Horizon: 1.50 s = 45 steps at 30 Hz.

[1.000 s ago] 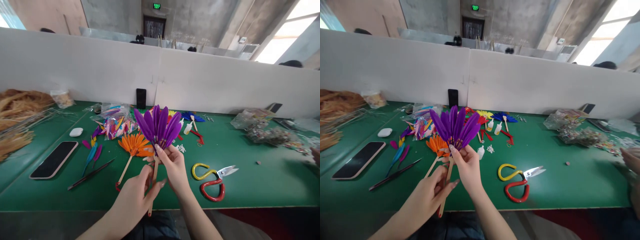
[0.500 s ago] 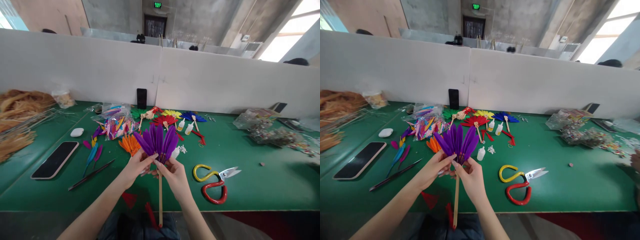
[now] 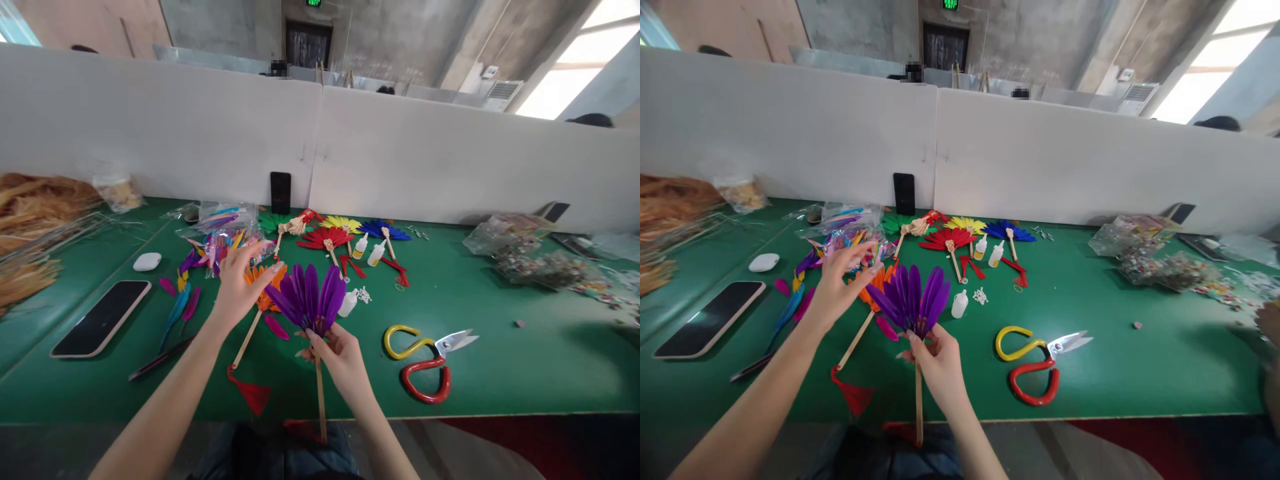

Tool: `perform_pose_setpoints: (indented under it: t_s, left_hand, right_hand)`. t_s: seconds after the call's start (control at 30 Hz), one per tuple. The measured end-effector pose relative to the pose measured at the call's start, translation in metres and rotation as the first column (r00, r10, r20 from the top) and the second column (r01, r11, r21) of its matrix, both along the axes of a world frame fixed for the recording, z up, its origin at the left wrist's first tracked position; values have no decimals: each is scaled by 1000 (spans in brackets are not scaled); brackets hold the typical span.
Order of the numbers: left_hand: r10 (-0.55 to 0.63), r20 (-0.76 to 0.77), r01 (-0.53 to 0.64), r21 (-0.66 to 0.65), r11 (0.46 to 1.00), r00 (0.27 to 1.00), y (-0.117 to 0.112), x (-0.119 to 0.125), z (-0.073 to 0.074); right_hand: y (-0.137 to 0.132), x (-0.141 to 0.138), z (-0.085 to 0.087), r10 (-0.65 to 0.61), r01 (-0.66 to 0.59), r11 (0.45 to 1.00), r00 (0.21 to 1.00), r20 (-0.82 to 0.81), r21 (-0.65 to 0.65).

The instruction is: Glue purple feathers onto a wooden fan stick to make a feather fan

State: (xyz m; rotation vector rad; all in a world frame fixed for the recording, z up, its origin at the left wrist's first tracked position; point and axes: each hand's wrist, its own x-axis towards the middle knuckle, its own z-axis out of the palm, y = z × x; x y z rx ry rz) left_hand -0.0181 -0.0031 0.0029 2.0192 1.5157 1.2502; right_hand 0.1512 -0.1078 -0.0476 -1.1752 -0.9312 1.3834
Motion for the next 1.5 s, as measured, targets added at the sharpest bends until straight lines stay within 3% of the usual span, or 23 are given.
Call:
perform_pose_setpoints:
  t_s: [0.07, 0.13, 0.23, 0.37, 0.67, 0.83, 1.07, 1.33, 1.5]
  left_hand:
    - [-240, -159, 236, -48, 971, 957, 9, 2, 11]
    - [-409, -238, 387, -136, 912, 881, 17, 6, 18]
    - [-528, -220, 477, -247, 843, 820, 27, 14, 17]
    - [-611, -150, 559, -283, 780, 777, 35, 19, 10]
    - [-631, -139, 599, -216, 771, 763, 38, 28, 10]
    - [-651, -57, 613, -283, 737, 757, 34, 33, 13]
    - [-603, -38, 572, -270, 774, 797, 29, 40, 11]
    - [-547, -204, 482, -295, 825, 812, 28, 46, 6]
    - [-550, -28, 524, -267, 809, 835, 37, 41, 10]
  right_hand:
    - [-2, -1, -3, 3, -3, 1000, 1000, 5, 6]
    - [-3, -2, -4, 1, -1, 1000, 1000, 19, 14]
    - [-4, -3, -7, 4, -5, 1000, 999, 44, 23]
    - [-4, -5, -12, 32, -34, 999, 998, 62, 28]
    - [-3, -7, -15, 44, -44, 999, 997, 57, -2]
    - [-1, -7, -16, 45, -44, 999, 998, 52, -11]
    - [1, -4, -18, 52, -53, 999, 995, 80, 1]
    - [-1, -6, -24, 42, -42, 999, 998, 39, -21]
    - [-3, -4, -25, 0, 0, 1000, 1000, -1, -27]
